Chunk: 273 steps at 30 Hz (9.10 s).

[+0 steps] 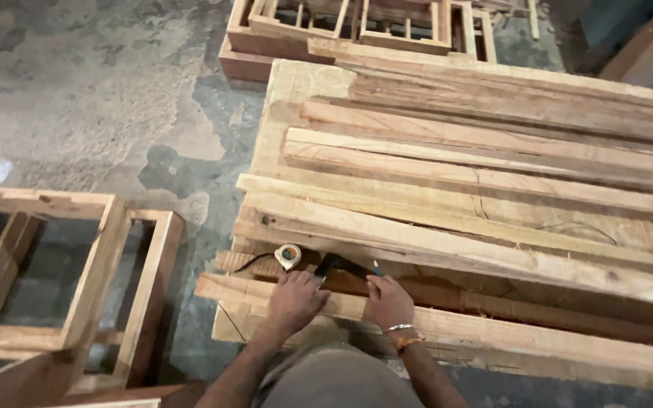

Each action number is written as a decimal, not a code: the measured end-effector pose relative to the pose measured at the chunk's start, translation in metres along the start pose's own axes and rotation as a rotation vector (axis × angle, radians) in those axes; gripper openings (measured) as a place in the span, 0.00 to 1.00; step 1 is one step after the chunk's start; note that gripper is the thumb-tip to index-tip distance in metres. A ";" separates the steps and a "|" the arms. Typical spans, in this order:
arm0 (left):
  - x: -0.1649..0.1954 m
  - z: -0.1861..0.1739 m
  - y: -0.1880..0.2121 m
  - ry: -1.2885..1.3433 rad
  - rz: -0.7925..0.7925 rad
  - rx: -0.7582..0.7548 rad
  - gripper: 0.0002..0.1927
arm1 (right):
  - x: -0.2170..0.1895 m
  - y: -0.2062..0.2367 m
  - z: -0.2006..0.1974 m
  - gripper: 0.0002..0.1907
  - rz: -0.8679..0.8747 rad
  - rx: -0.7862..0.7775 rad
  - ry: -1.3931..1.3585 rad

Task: The person measures wooden planks and frame components with a tape measure and a steel ruler, marks measured points with a pencil, and uses a try square to align and mark straight lines across the boards. They reposition boards and repeat measuring and marking on multiple pieces stacked on the work surface.

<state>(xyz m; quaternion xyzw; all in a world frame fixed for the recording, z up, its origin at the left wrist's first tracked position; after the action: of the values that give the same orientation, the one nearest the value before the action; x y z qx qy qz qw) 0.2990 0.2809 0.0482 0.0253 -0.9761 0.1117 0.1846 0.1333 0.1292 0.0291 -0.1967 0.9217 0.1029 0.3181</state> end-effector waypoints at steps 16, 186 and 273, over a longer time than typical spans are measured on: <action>-0.064 0.002 0.056 0.147 -0.086 -0.110 0.29 | -0.032 0.025 0.019 0.11 -0.234 -0.045 -0.048; -0.235 -0.016 -0.208 0.187 -0.263 -0.224 0.35 | -0.146 -0.197 0.091 0.11 -0.105 0.198 0.056; -0.230 -0.054 0.174 0.564 -0.525 0.359 0.24 | 0.073 0.078 -0.015 0.21 0.953 0.990 -1.571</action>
<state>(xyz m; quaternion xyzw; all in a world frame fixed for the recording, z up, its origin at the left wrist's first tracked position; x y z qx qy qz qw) 0.5160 0.4648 -0.0230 0.2732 -0.8129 0.2319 0.4591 0.0393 0.1729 0.0001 0.4619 0.3766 -0.0726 0.7997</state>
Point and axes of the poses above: each hand's wrist, its own y-axis away from the middle knuckle, its own z-axis out of the palm, x = y × z, the point moved 5 cm from there along -y, towards the middle knuckle, and after that the axes turned 13 degrees about z, right-handed, at the moved point
